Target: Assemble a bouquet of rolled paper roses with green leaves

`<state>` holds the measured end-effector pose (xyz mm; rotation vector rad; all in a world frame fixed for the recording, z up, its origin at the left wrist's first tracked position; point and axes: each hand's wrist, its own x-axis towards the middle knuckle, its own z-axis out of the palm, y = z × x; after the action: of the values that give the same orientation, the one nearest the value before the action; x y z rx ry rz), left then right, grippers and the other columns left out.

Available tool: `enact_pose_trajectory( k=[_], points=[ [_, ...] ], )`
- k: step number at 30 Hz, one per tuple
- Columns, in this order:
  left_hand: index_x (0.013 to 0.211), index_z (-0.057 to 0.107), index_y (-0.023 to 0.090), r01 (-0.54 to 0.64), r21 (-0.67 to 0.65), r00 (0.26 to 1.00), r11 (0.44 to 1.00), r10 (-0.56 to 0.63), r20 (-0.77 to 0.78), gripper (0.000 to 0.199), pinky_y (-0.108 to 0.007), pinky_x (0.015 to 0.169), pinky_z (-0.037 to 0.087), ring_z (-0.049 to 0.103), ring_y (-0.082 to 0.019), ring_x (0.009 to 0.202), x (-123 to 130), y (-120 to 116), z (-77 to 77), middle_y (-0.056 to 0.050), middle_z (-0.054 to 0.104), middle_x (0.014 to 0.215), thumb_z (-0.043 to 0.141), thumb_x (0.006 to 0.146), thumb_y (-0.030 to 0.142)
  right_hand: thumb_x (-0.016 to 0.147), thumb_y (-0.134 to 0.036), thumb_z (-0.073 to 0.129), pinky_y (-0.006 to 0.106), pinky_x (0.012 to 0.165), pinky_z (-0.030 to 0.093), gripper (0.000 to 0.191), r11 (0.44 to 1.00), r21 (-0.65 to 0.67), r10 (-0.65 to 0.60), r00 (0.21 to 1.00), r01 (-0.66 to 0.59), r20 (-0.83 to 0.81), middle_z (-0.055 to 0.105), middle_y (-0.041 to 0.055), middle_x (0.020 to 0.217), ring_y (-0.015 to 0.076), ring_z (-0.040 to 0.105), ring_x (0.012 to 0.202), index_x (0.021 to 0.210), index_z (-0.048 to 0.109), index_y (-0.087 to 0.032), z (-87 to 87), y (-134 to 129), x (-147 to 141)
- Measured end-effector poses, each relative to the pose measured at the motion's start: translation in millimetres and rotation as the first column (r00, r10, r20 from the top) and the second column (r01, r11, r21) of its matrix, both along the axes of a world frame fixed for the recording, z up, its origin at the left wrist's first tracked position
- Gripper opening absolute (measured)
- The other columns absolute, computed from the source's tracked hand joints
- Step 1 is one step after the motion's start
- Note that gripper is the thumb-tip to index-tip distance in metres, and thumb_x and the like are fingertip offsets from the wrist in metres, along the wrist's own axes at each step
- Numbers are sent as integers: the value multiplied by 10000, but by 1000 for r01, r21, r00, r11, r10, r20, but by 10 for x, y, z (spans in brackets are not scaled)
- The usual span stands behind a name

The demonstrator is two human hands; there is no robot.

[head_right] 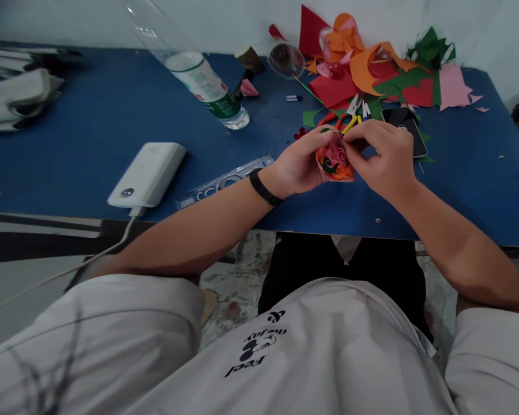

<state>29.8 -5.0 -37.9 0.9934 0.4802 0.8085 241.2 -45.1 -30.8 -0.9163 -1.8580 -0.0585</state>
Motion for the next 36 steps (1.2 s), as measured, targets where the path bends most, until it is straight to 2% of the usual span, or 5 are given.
enact_pose_trajectory(
  k=[5,9,24,29,36],
  points=[
    [1051,657,246,-33,21,999,999,34,-28,497,-361,711,752,826,-194,818,6,5,4,22,720,897,998,929,586,1167,-417,764,647,1134,758,102,986,-168,-7,1000,12,30,911,52,1125,365,897,1158,1087,810,-374,-9,-35,-6],
    [1004,659,234,-56,-3,998,998,56,-10,588,-348,654,730,787,-173,768,2,4,21,32,710,870,1092,830,592,1123,-400,809,644,1086,767,43,990,-129,56,996,-64,-64,893,45,1096,359,907,1051,1145,811,-363,-53,-1,-24],
    [1078,720,230,-165,39,981,985,169,-97,286,-235,662,646,802,-124,737,22,-31,47,57,759,859,964,1021,367,1101,-384,812,532,1071,794,71,969,-239,56,998,-63,-36,900,22,1113,327,890,1079,1085,864,-339,37,22,-8],
    [1085,715,226,-91,13,986,996,91,-136,330,-249,664,684,827,-144,750,-29,14,50,47,784,863,989,998,387,1067,-422,841,493,967,792,56,953,-207,252,959,-223,129,918,13,1143,297,887,1012,1104,872,-393,175,164,179],
    [1161,756,225,2,0,984,1000,-2,-177,384,-335,716,751,862,-190,770,-85,81,-4,11,844,945,1021,971,428,1059,-628,876,591,1218,728,238,894,-399,280,949,-204,143,918,-2,1265,328,863,1239,975,791,-423,298,162,195]
  ],
)
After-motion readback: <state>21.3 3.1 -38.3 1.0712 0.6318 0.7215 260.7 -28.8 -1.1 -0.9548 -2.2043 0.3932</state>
